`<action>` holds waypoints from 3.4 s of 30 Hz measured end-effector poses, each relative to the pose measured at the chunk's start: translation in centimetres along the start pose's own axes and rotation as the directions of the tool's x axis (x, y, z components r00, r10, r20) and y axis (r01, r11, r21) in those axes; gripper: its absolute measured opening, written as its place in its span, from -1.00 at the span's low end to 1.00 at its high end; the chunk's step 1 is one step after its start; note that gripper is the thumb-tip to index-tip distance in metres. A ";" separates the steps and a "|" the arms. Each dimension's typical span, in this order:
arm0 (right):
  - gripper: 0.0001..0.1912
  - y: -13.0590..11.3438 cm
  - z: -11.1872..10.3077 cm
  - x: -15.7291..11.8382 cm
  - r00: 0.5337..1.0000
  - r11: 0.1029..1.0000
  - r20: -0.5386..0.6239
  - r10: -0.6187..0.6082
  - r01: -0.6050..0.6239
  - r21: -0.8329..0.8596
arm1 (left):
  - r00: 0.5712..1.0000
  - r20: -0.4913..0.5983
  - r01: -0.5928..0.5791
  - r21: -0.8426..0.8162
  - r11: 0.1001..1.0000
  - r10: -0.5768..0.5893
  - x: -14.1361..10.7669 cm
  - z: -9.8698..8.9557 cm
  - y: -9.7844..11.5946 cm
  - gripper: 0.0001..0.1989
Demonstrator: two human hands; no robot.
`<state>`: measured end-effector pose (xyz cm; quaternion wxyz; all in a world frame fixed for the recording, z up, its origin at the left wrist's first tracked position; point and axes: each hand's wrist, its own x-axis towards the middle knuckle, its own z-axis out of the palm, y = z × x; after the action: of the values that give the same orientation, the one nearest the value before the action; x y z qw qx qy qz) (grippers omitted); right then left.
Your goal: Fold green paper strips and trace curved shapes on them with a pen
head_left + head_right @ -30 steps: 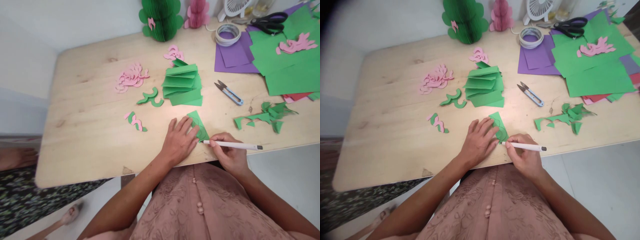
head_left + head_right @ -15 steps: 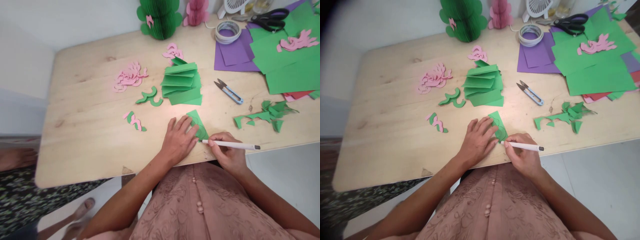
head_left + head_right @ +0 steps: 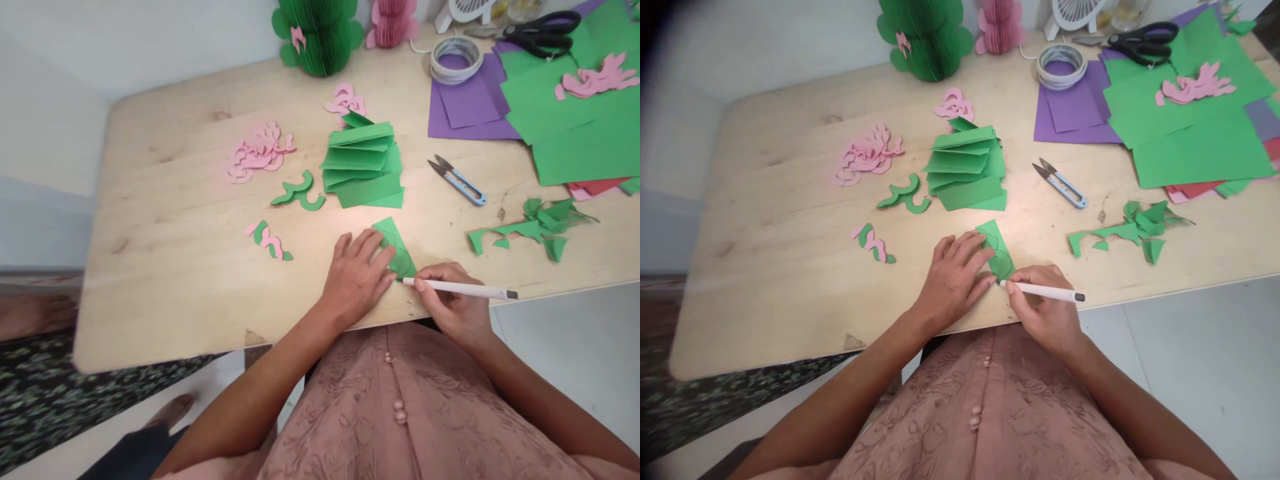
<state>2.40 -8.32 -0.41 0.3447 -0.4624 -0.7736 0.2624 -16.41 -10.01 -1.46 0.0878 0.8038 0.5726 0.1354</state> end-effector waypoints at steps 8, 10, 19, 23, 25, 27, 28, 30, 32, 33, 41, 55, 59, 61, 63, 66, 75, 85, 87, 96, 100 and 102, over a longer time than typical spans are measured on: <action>-0.92 0.0 0.0 0.0 1.000 1.000 -0.003 -0.016 0.015 -0.019 | 1.000 -0.007 0.001 0.001 1.000 -0.001 0.0 0.1 0.0 -0.69; -0.92 0.0 0.0 0.0 1.000 1.000 0.001 -0.011 0.011 -0.020 | 1.000 -0.005 0.001 0.004 1.000 -0.001 0.0 0.1 0.0 -0.69; -0.91 0.1 0.1 0.0 1.000 0.999 0.000 -0.011 0.011 -0.031 | 1.000 -0.004 -0.005 0.008 1.000 0.005 0.0 0.1 0.0 -0.70; -0.92 0.0 0.1 0.0 1.000 1.000 -0.002 -0.018 0.018 -0.022 | 1.000 0.001 0.000 0.011 1.000 0.000 0.0 0.0 0.0 -0.70; -0.92 0.0 0.1 0.0 1.000 1.000 -0.007 -0.016 0.016 -0.027 | 1.000 0.003 0.002 0.008 1.000 -0.002 0.0 0.0 0.0 -0.70; -0.92 0.0 0.1 0.0 1.000 0.999 -0.013 -0.012 0.012 -0.030 | 1.000 0.002 0.002 0.004 1.000 -0.002 0.0 0.0 0.0 -0.70; -0.92 0.0 0.1 -0.1 1.000 1.000 -0.015 -0.009 0.008 -0.030 | 1.000 0.001 0.000 0.004 1.000 0.000 0.0 0.0 0.0 -0.70; -0.92 0.1 0.1 -0.1 1.000 1.000 -0.020 -0.001 0.000 -0.028 | 1.000 -0.003 -0.003 0.005 1.000 0.003 0.0 0.1 -0.1 -0.70; -0.92 0.1 0.1 -0.2 1.000 1.000 -0.024 0.004 -0.005 -0.023 | 1.000 -0.006 -0.008 0.006 1.000 0.008 0.0 0.1 -0.1 -0.70; -0.92 0.1 0.1 -0.2 1.000 1.000 -0.025 0.003 -0.004 -0.020 | 1.000 -0.006 -0.009 0.007 1.000 0.009 -0.1 0.1 -0.1 -0.70; -0.92 0.0 0.1 -0.1 0.999 0.999 -0.026 -0.034 0.033 -0.023 | 1.000 -0.015 -0.012 0.004 1.000 0.012 0.0 0.1 -0.1 -0.70; -0.94 0.1 0.2 -0.2 0.996 0.997 -0.034 -0.080 0.079 -0.023 | 1.000 -0.015 -0.012 0.006 1.000 0.012 -0.1 0.1 -0.1 -0.70; -0.94 0.2 0.2 -0.3 0.995 0.996 -0.050 -0.083 0.082 -0.030 | 1.000 -0.014 -0.010 0.016 1.000 0.011 0.0 0.1 0.0 -0.71; -0.94 0.3 0.2 -0.3 0.994 0.995 -0.050 -0.096 0.094 -0.030 | 1.000 -0.018 -0.012 0.017 1.000 0.012 0.0 0.1 -0.1 -0.71; -0.93 0.3 0.3 -0.2 0.993 0.994 -0.044 -0.108 0.107 -0.032 | 1.000 -0.022 -0.014 0.017 1.000 0.014 -0.1 0.2 -0.1 -0.71; -0.93 0.2 0.3 -0.1 0.992 0.991 -0.038 -0.124 0.122 -0.046 | 0.999 -0.029 -0.018 0.016 1.000 0.018 -0.1 0.2 -0.1 -0.71; -0.93 0.2 0.3 -0.1 0.992 0.992 -0.046 -0.118 0.115 -0.057 | 0.999 -0.033 -0.021 0.008 1.000 0.022 -0.1 0.2 -0.1 -0.71; -0.93 0.4 0.2 -0.4 0.995 0.996 -0.051 -0.080 0.078 -0.032 | 1.000 -0.022 -0.013 0.002 1.000 0.013 -0.1 0.3 -0.1 -0.70; -0.93 0.4 0.3 -0.4 0.995 0.996 -0.049 -0.082 0.081 -0.025 | 1.000 -0.021 -0.012 0.002 1.000 0.012 -0.1 0.3 -0.1 -0.70; -0.84 0.5 -0.1 -0.9 0.999 0.997 -0.036 -0.009 0.012 0.072 | 1.000 -0.021 -0.015 0.004 1.000 0.015 -0.1 0.3 -0.1 -0.70; -0.68 0.7 0.0 -0.8 0.991 0.990 0.002 -0.132 0.132 0.045 | 0.999 -0.029 -0.013 0.006 1.000 0.013 -0.2 0.4 -0.1 -0.69; -0.66 0.8 0.2 -0.8 0.985 0.984 -0.003 -0.175 0.175 -0.019 | 1.000 -0.029 -0.012 0.007 1.000 0.012 -0.1 0.4 -0.1 -0.70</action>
<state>2.97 -8.66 -1.31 0.3639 -0.3966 -0.8128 0.2230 -16.44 -10.10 -1.87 0.0759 0.8055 0.5694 0.1456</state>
